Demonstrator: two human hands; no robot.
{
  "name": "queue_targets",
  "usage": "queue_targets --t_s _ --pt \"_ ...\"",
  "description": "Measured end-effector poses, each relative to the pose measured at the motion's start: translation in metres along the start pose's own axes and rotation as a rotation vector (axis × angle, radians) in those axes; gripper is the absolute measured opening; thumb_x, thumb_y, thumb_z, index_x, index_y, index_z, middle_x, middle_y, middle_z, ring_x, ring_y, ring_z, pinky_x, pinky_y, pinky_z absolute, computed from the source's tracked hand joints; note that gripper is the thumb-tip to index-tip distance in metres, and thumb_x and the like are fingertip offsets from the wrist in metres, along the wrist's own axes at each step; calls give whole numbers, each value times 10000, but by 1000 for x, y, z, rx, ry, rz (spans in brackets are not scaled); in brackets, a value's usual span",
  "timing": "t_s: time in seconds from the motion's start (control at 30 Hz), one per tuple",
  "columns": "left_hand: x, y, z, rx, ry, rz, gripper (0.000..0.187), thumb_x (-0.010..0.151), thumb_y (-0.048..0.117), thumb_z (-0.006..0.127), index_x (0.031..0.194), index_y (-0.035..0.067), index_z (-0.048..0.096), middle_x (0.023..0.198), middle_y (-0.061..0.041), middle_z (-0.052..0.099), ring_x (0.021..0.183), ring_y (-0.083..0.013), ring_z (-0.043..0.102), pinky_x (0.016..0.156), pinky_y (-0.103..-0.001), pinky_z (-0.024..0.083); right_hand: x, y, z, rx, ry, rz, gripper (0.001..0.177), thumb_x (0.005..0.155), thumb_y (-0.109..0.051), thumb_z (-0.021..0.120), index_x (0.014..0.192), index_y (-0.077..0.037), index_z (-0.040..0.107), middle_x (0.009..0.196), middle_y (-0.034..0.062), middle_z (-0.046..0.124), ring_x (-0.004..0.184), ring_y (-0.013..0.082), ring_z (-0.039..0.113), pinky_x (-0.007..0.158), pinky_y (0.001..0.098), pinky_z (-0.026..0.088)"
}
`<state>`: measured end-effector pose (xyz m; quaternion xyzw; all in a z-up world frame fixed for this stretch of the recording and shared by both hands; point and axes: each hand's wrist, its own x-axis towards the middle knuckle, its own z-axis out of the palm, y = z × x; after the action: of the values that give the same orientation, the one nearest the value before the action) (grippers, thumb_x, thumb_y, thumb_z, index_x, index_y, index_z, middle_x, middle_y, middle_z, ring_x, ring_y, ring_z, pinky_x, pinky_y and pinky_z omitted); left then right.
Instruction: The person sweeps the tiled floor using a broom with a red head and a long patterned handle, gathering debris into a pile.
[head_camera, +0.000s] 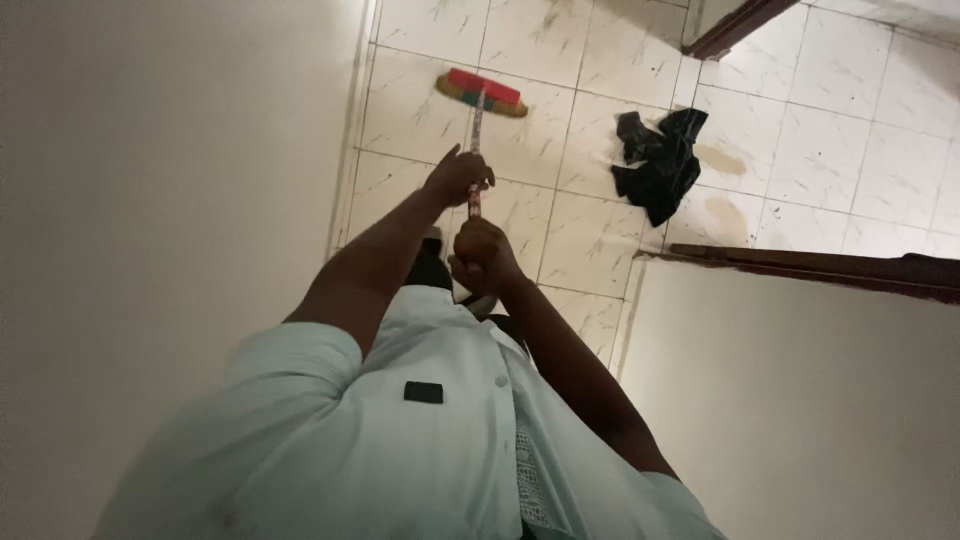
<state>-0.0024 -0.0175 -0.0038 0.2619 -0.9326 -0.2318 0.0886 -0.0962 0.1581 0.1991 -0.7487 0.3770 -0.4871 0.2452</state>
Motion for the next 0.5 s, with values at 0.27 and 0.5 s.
queue_targets --t_s 0.27,0.5 --pt "-9 -7 -89 -189 107 126 42 883 180 739 907 175 704 895 -31 669 968 -275 645 976 -490 466 68 -30 20 -108 79 -69 248 699 -39 688 664 -75 445 678 112 443 650 346 497 624 452 429" --pt "-77 21 -154 -299 180 93 146 762 105 717 899 149 699 824 -34 660 846 -273 632 831 -418 497 119 -86 33 51 4 -111 293 636 10 644 582 -88 373 561 101 374 487 306 406 491 425 322"
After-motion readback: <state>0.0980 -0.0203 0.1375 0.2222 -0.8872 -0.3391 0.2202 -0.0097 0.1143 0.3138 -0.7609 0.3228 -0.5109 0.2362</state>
